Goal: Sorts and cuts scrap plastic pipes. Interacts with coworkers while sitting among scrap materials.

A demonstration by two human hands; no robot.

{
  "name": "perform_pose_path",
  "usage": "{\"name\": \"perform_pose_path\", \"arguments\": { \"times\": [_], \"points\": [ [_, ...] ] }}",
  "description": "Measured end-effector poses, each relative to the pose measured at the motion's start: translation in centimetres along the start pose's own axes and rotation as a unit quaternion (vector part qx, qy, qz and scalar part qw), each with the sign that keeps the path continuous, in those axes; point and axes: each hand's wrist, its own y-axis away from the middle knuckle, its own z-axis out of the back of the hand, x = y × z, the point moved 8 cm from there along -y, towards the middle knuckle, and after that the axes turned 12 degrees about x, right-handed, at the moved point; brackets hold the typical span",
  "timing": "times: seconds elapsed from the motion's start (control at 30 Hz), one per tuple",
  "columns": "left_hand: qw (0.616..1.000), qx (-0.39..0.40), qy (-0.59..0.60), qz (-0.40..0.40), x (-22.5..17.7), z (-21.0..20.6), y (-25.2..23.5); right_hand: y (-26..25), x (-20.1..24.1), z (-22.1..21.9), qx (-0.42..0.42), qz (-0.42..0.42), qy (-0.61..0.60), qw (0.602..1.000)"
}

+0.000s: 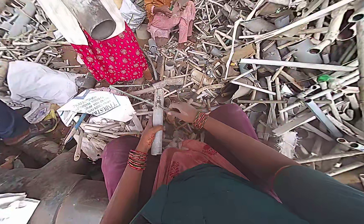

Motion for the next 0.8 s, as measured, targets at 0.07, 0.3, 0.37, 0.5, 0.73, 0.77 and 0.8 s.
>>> {"name": "perform_pose_path", "arguments": {
  "times": [0.07,0.3,0.37,0.5,0.73,0.77,0.8],
  "points": [
    [1.0,-0.001,-0.002,0.004,0.0,-0.1,0.1,0.1,-0.1,0.0,0.01,0.024,-0.008,1.0],
    [1.0,0.001,-0.007,0.016,0.3,-0.1,-0.1,0.2,0.1,0.5,0.025,0.063,0.021,0.997],
    [1.0,0.005,-0.009,0.019,0.4,-0.2,-0.2,0.5,-0.5,1.5,-0.018,0.023,0.016,0.999],
    [1.0,0.014,0.002,0.015,0.4,-0.5,-0.3,0.8,-1.2,2.3,-0.078,0.012,-0.004,0.997],
    [0.999,0.017,0.039,0.015,0.5,-0.7,0.2,0.3,-0.1,0.9,-0.026,0.033,0.021,0.999],
    [0.998,0.02,0.05,0.018,0.6,-0.8,0.2,0.2,-0.6,1.7,-0.044,0.015,0.027,0.999],
    [0.998,0.021,0.057,0.021,0.7,-0.9,0.1,0.1,-1.2,2.4,-0.055,0.001,0.031,0.998]
  ]
}}
